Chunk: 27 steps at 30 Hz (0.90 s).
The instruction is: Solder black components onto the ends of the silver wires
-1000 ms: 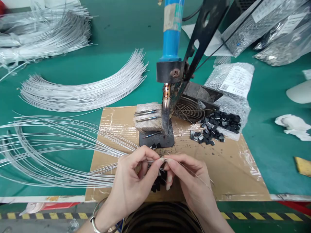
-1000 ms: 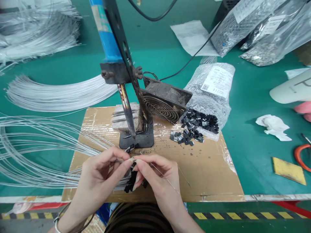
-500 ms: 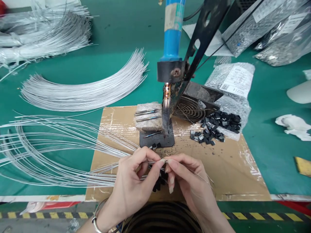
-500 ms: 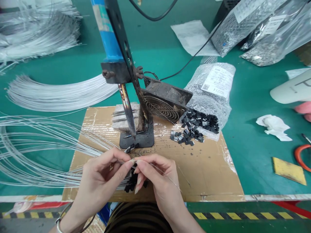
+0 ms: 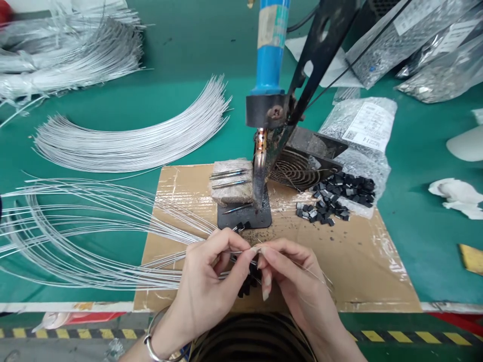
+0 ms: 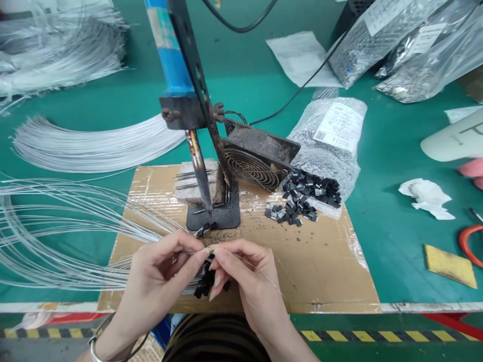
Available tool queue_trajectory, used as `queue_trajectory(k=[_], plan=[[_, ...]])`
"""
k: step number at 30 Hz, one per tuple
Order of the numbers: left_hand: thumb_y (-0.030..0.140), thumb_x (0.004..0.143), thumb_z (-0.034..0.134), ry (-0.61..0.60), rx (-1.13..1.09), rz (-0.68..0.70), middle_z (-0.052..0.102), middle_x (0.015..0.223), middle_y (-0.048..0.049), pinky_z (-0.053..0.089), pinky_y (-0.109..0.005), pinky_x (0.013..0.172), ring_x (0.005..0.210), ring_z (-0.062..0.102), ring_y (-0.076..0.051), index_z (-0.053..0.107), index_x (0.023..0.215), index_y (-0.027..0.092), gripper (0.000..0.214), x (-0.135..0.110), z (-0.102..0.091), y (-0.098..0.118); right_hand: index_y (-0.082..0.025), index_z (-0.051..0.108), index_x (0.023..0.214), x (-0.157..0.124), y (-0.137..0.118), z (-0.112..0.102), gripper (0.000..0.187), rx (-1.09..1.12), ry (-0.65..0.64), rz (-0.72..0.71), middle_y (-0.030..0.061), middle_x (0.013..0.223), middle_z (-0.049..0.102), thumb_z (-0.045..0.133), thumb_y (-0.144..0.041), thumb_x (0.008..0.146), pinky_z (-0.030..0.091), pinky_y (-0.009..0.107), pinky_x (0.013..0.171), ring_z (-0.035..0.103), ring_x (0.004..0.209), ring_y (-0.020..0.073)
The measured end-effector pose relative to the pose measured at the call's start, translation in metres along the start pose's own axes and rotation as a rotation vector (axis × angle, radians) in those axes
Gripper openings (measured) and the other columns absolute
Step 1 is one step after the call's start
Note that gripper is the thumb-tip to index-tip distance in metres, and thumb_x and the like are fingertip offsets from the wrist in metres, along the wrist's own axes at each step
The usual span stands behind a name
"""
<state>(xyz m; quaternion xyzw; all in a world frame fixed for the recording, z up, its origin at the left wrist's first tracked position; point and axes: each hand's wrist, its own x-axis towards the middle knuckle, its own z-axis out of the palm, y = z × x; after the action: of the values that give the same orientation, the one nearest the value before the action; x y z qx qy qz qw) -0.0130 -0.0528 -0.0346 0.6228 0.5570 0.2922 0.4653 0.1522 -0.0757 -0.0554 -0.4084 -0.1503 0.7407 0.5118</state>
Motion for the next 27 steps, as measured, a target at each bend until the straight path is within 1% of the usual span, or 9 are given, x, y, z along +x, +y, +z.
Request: queue_trajectory(k=[3,5,8,12,15,19,22,25,27], plan=[[0.032,0.099,0.064,0.006,-0.028,-0.006,0.055,0.057,0.0024,0.034,-0.024,0.047,0.049,0.043,-0.011,0.067,0.083,0.020,0.021,0.000,0.001,-0.002,-0.019,0.085,0.087,0.000,0.001,0.000,0.013,0.020,-0.010,-0.013,-0.0006,0.071,0.074,0.082,-0.032,0.088,0.057,0.013,0.050,0.065,0.049,0.0055],[0.032,0.099,0.064,0.019,-0.027,-0.001,0.057,0.058,0.0018,0.034,-0.024,0.048,0.049,0.043,-0.011,0.068,0.082,0.020,0.021,-0.001,0.001,-0.002,-0.019,0.085,0.090,0.000,0.002,-0.001,0.013,0.024,-0.032,-0.015,-0.0006,0.072,0.074,0.081,-0.031,0.090,0.058,0.013,0.051,0.065,0.050,0.0055],[0.030,0.099,0.065,0.030,-0.013,0.014,0.055,0.057,0.0026,0.034,-0.024,0.047,0.049,0.042,-0.011,0.068,0.083,0.020,0.019,-0.002,0.001,-0.001,-0.020,0.085,0.090,0.002,0.003,-0.001,0.012,0.026,-0.032,-0.014,-0.0008,0.072,0.075,0.081,-0.031,0.090,0.059,0.013,0.051,0.065,0.050,0.0053],[0.027,0.099,0.064,0.046,-0.003,0.054,0.051,0.056,0.0042,0.033,-0.023,0.047,0.050,0.040,-0.011,0.068,0.084,0.021,0.017,-0.001,0.003,-0.002,-0.018,0.086,0.086,0.004,0.002,0.002,0.013,0.044,-0.001,-0.030,-0.0005,0.069,0.074,0.084,-0.031,0.086,0.058,0.013,0.048,0.064,0.047,0.0055],[0.023,0.099,0.065,0.087,0.021,0.092,0.048,0.056,0.0054,0.032,-0.022,0.047,0.051,0.039,-0.011,0.068,0.084,0.022,0.015,-0.002,0.006,-0.004,-0.018,0.086,0.085,0.003,0.002,0.004,0.013,0.059,0.012,-0.022,-0.0005,0.068,0.073,0.085,-0.031,0.084,0.058,0.013,0.047,0.062,0.048,0.0053],[0.022,0.098,0.066,0.135,0.030,0.102,0.049,0.056,0.0061,0.033,-0.022,0.047,0.051,0.038,-0.010,0.067,0.085,0.023,0.013,-0.005,0.010,-0.006,-0.018,0.086,0.084,0.003,0.004,0.006,0.013,0.082,0.035,-0.036,-0.0005,0.069,0.072,0.085,-0.031,0.084,0.058,0.013,0.048,0.061,0.049,0.0048],[0.025,0.099,0.066,0.143,0.005,0.076,0.054,0.057,0.0049,0.035,-0.022,0.048,0.049,0.040,-0.010,0.068,0.085,0.022,0.014,-0.006,0.011,-0.006,-0.018,0.085,0.083,0.002,0.006,0.006,0.013,0.084,0.042,-0.052,-0.0003,0.069,0.072,0.085,-0.031,0.084,0.058,0.014,0.049,0.061,0.049,0.0053],[0.029,0.100,0.064,0.100,-0.073,0.024,0.064,0.064,0.0011,0.037,-0.023,0.047,0.049,0.048,-0.011,0.068,0.085,0.021,0.018,-0.005,0.010,-0.006,-0.018,0.085,0.084,0.001,0.006,0.005,0.014,0.061,0.035,-0.053,-0.0001,0.070,0.072,0.084,-0.032,0.086,0.060,0.015,0.050,0.062,0.051,0.0061],[0.031,0.100,0.063,0.075,-0.113,0.000,0.067,0.065,-0.0004,0.038,-0.023,0.047,0.050,0.052,-0.011,0.068,0.085,0.021,0.019,-0.004,0.010,-0.006,-0.018,0.085,0.084,0.001,0.006,0.005,0.014,0.051,0.034,-0.053,-0.0001,0.069,0.072,0.084,-0.033,0.085,0.060,0.016,0.050,0.062,0.051,0.0066]])
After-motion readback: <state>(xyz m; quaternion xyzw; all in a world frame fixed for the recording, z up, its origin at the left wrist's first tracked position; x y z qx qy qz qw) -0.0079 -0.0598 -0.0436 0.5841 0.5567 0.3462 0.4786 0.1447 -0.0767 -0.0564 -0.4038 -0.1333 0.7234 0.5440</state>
